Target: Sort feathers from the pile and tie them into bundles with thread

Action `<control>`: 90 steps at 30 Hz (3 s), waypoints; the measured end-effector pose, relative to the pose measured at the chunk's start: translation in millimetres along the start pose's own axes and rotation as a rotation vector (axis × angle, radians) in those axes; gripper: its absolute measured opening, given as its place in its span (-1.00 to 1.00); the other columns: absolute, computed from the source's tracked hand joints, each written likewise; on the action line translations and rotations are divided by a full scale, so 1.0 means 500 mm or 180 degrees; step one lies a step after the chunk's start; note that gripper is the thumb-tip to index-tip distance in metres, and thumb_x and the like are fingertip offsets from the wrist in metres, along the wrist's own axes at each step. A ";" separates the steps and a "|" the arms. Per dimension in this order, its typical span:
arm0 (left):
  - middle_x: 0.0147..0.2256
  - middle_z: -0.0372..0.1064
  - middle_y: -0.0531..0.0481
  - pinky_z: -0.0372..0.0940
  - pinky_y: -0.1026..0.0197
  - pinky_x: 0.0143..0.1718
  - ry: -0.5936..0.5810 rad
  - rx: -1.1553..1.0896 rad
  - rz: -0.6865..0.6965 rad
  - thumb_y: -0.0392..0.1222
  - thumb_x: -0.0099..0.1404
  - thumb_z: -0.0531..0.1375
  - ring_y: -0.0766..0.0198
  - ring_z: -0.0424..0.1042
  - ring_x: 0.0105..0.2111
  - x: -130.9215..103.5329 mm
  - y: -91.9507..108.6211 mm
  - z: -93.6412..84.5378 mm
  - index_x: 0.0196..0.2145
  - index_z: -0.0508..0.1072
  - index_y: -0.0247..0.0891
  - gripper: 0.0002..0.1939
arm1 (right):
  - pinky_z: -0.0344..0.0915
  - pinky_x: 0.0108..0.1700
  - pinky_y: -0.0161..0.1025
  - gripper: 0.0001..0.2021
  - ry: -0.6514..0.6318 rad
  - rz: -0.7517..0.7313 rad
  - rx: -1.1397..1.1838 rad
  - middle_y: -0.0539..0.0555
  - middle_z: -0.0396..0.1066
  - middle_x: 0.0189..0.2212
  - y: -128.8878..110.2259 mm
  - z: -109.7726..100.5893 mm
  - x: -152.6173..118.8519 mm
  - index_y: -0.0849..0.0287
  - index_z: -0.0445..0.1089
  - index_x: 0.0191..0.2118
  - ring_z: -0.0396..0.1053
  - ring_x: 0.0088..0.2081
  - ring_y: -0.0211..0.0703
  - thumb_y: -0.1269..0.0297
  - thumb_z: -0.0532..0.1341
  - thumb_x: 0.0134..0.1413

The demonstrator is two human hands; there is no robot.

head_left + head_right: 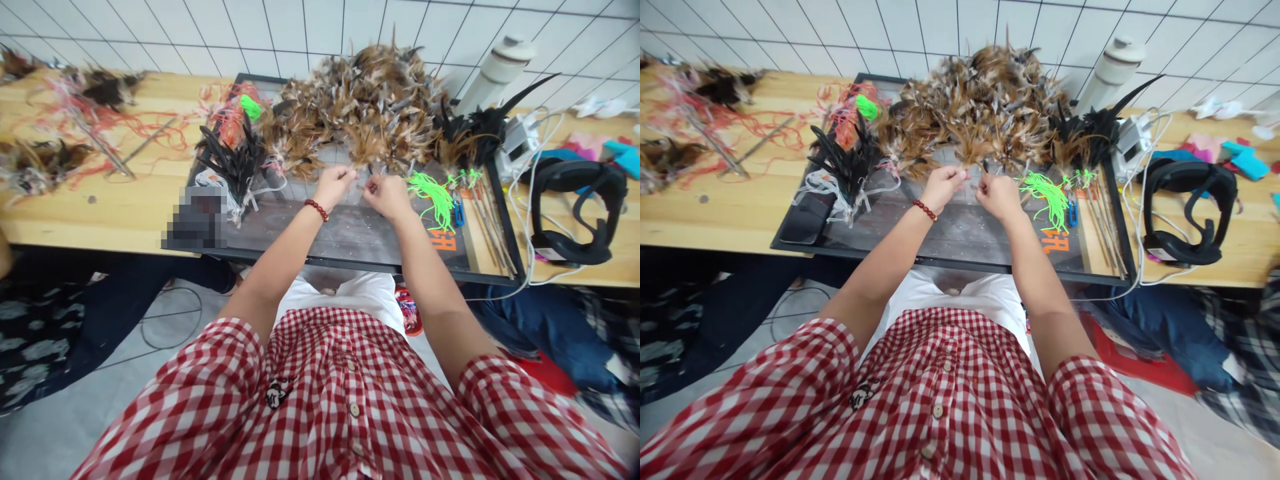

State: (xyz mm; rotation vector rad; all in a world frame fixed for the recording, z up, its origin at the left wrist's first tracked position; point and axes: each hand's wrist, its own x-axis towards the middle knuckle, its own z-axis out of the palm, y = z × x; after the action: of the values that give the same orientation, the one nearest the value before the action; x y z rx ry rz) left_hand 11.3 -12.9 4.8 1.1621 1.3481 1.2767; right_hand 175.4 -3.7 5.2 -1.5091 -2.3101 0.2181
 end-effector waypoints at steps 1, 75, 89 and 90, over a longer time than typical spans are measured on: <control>-0.35 0.55 -0.01 0.37 0.30 -0.10 -0.0030 0.0079 0.0037 -0.32 0.26 0.28 0.34 0.50 -0.21 -0.002 0.001 -0.002 -0.46 0.51 -0.32 -0.87 | 0.30 -0.13 -0.09 -0.81 0.0073 0.0006 0.0072 0.23 0.59 -0.27 0.001 0.000 0.001 0.21 0.52 -0.25 0.49 -0.18 0.11 0.34 0.16 0.11; -0.57 0.34 0.16 0.20 0.43 -0.55 0.0489 -0.0870 -0.0774 -0.32 0.39 0.18 0.54 0.29 -0.65 -0.001 0.024 -0.011 -0.39 0.39 -0.29 -0.84 | 0.35 -0.01 0.05 -0.60 0.0540 0.0288 0.0105 0.23 0.47 -0.05 0.087 0.029 0.019 0.08 0.50 0.06 0.41 -0.06 0.10 0.42 0.09 0.18; -0.56 0.37 0.13 0.28 0.40 -0.48 0.0289 -0.1041 -0.0734 -0.37 0.42 0.13 0.51 0.36 -0.61 -0.012 0.028 0.000 -0.40 0.39 -0.34 -0.80 | 0.37 -0.07 -0.09 -0.72 0.0800 0.0034 0.1886 0.12 0.46 -0.33 0.015 0.038 0.022 0.12 0.34 -0.33 0.43 -0.21 -0.07 0.02 0.15 0.26; -0.55 0.39 0.11 0.30 0.40 -0.45 0.0221 -0.1099 -0.0738 -0.37 0.42 0.14 0.50 0.38 -0.59 -0.015 0.031 0.001 -0.41 0.38 -0.34 -0.80 | 0.38 -0.15 -0.14 -0.68 0.0665 0.0112 0.2369 0.07 0.43 -0.42 0.003 0.041 0.020 0.12 0.33 -0.34 0.42 -0.30 -0.13 -0.05 0.18 0.21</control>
State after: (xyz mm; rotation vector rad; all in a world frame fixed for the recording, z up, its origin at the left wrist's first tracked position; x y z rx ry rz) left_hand 13.6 -20.1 20.1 0.7089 1.2122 1.3242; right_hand 165.0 7.6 -11.6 -1.1150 -1.7399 0.7867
